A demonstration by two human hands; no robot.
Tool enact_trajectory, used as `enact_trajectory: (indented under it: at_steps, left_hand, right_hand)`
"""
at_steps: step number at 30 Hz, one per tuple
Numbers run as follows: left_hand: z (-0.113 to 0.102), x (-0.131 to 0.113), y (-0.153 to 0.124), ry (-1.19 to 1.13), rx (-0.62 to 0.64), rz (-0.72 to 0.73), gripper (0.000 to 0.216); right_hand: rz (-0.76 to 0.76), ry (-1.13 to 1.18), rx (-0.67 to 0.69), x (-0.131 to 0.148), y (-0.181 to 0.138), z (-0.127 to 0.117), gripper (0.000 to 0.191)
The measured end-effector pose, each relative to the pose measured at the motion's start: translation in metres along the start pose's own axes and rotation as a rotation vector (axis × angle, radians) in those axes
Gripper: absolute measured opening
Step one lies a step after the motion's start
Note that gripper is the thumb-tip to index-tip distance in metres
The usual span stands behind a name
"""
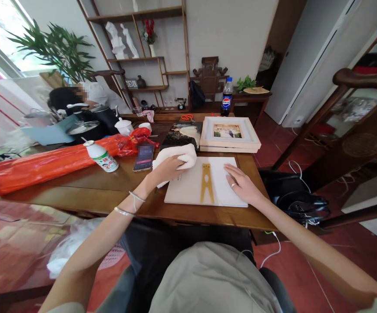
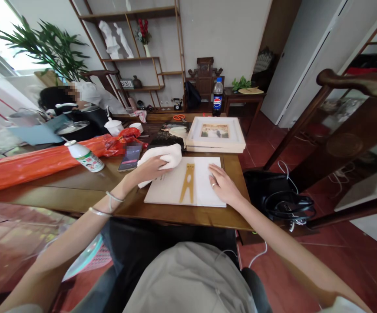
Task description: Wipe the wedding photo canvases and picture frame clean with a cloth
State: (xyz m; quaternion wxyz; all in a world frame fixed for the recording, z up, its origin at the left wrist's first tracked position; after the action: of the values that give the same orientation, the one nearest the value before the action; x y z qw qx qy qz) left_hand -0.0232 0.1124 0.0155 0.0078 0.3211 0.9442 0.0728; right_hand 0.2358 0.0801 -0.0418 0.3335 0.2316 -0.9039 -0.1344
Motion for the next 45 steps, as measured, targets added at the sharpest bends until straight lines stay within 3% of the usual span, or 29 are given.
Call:
enact_trajectory:
  at_steps: [3,6,10,13,16,23,29,32,36,40,45]
  left_hand:
    - [-0.001,-0.001,-0.002,0.011,0.034,-0.004,0.034]
    - [-0.006,-0.016,-0.022,-0.009,0.1,0.007,0.023]
    - [-0.025,-0.055,-0.059,-0.13,0.197,0.184,0.017]
    - [-0.033,-0.067,-0.075,-0.225,0.284,0.249,0.021]
    - [-0.029,-0.055,-0.068,-0.288,0.28,0.222,0.017]
    - [-0.004,-0.002,-0.01,-0.215,0.054,0.095,0.04]
    - [0.004,0.013,0.01,-0.11,0.035,0.014,0.036]
    - [0.0,-0.001,-0.006,-0.096,0.045,0.021,0.031]
    - [-0.011,-0.04,-0.051,-0.108,0.086,0.1,0.015]
    - [-0.021,-0.075,-0.091,-0.135,0.097,0.229,0.019]
    - [-0.016,-0.076,-0.085,-0.118,0.085,0.268,0.021]
  right_hand:
    - [0.001,0.007,-0.007,0.0,0.0,0.0,0.045]
    - [0.008,0.008,-0.004,0.001,0.0,0.0,0.045]
    - [0.014,-0.008,0.007,0.003,0.0,0.0,0.046]
    - [0.016,-0.021,0.01,0.003,0.0,0.0,0.046]
    - [0.012,-0.018,0.005,0.002,0.0,0.0,0.046]
    - [-0.008,-0.01,0.006,0.001,-0.001,0.0,0.045]
    - [-0.003,0.002,0.008,0.001,-0.001,-0.001,0.045]
    - [-0.007,0.012,0.009,0.002,0.0,-0.001,0.046]
    - [-0.009,0.033,-0.007,0.003,0.0,-0.001,0.044]
    - [0.004,0.034,-0.009,0.004,0.0,-0.001,0.045]
    - [0.003,0.02,-0.008,0.003,0.0,-0.001,0.045]
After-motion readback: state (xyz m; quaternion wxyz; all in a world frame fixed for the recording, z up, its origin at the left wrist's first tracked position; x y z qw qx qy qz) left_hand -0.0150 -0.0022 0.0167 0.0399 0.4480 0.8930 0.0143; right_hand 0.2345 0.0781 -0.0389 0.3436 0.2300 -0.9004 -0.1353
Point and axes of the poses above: each hand's wrist, its own y-axis towards the middle knuckle, its own z-axis out of the palm, x = y × z, the point moved 5 cm from there along y, towards the middle knuckle, and after that the axes turned 1 degree about y, right-handed, at the moved point
